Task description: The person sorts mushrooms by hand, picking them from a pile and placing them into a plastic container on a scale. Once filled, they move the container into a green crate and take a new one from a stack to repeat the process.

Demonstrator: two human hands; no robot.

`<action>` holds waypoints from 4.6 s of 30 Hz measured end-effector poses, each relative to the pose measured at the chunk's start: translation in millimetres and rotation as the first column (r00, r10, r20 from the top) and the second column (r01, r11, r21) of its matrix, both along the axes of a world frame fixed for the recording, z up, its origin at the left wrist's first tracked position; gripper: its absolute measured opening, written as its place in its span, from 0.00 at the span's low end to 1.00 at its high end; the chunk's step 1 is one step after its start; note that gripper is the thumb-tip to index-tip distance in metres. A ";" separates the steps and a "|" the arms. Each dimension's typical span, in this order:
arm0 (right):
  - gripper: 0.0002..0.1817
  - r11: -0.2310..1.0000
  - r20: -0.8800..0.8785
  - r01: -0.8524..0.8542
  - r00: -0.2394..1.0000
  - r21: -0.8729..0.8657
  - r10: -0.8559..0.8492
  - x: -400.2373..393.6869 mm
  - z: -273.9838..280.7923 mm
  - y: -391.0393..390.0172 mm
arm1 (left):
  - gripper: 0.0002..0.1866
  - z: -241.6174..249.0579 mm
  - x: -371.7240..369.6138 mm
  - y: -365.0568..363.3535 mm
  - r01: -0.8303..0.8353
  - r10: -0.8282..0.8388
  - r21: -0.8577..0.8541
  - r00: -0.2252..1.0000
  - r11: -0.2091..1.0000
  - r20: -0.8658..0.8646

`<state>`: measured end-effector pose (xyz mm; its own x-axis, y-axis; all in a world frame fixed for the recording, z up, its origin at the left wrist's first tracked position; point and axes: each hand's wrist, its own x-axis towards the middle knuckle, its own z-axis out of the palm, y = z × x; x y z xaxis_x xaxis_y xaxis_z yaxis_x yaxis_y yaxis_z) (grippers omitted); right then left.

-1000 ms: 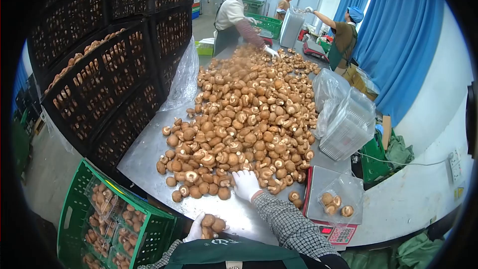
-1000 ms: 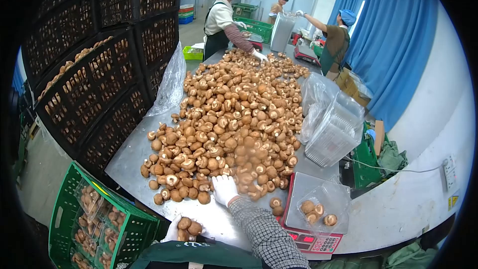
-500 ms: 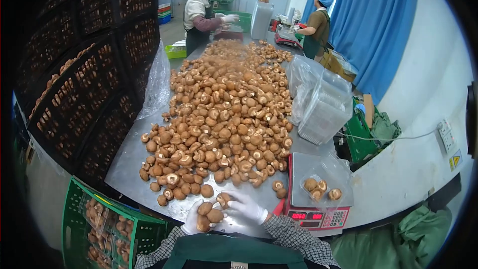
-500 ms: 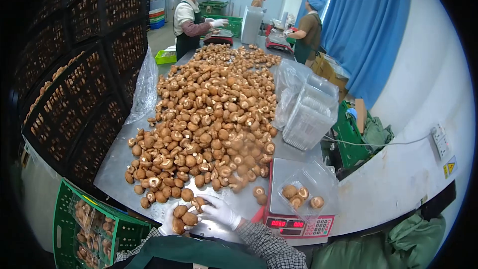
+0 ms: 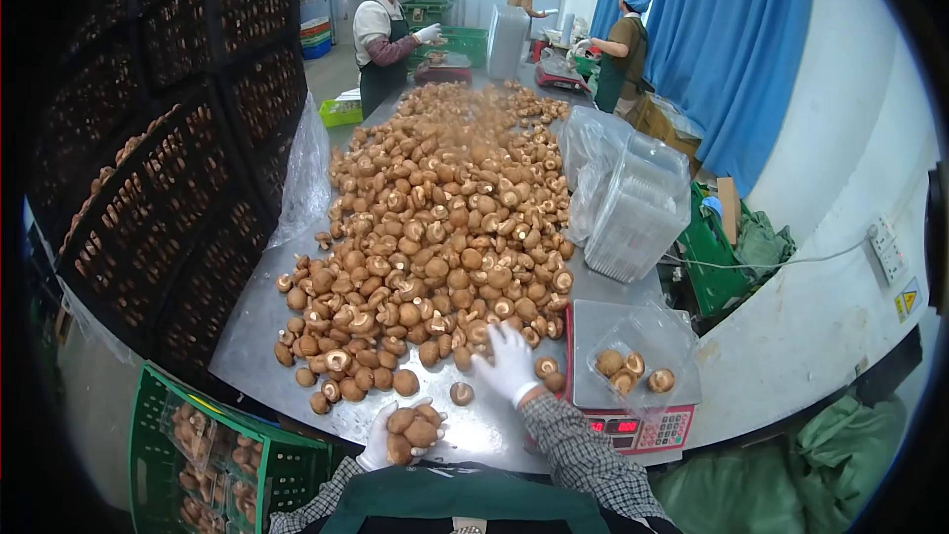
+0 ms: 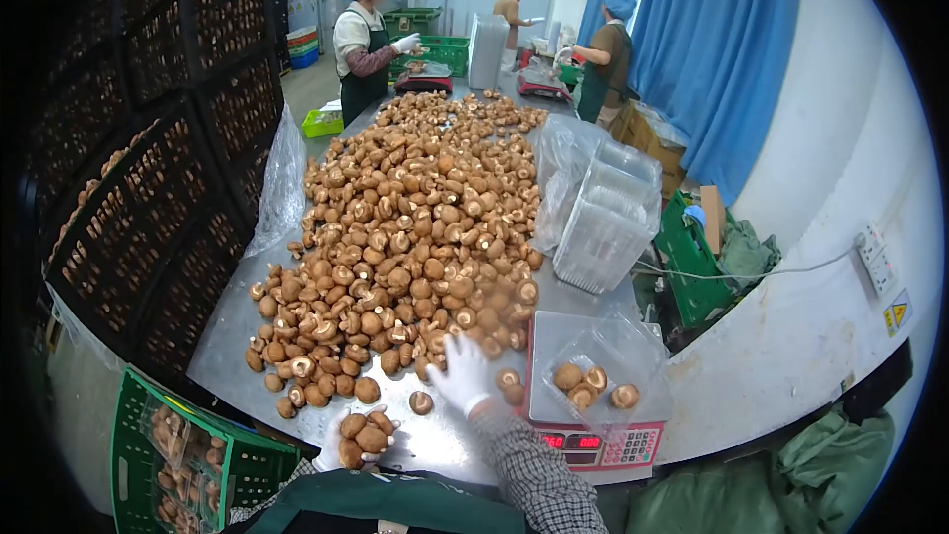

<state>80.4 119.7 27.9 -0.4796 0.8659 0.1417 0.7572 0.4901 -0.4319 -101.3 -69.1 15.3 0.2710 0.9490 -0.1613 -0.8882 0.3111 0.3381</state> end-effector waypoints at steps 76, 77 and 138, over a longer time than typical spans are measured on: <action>0.17 0.794 -0.706 -0.118 0.548 -0.597 -0.449 21.5 -18.2 -11.7 | 0.36 -53.9 -0.7 -2.0 0.079 -0.078 -0.110 0.997 0.991 0.014; 0.15 0.716 -0.723 -0.236 0.465 -0.657 -0.511 22.2 -15.3 -10.5 | 0.36 -55.9 -2.0 -1.2 0.101 -0.094 -0.085 0.992 0.991 0.083; 0.45 0.384 -0.762 -0.671 0.456 -0.634 -0.460 8.4 33.9 -59.7 | 0.25 4.4 34.5 50.1 0.409 -0.336 -0.152 0.872 0.900 0.356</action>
<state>88.8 60.0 61.8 -0.7174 0.6666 -0.2026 -0.2358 -0.5060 -0.8297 -66.8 -19.0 19.7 0.6675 0.7182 -0.1966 -0.7385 0.6722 -0.0517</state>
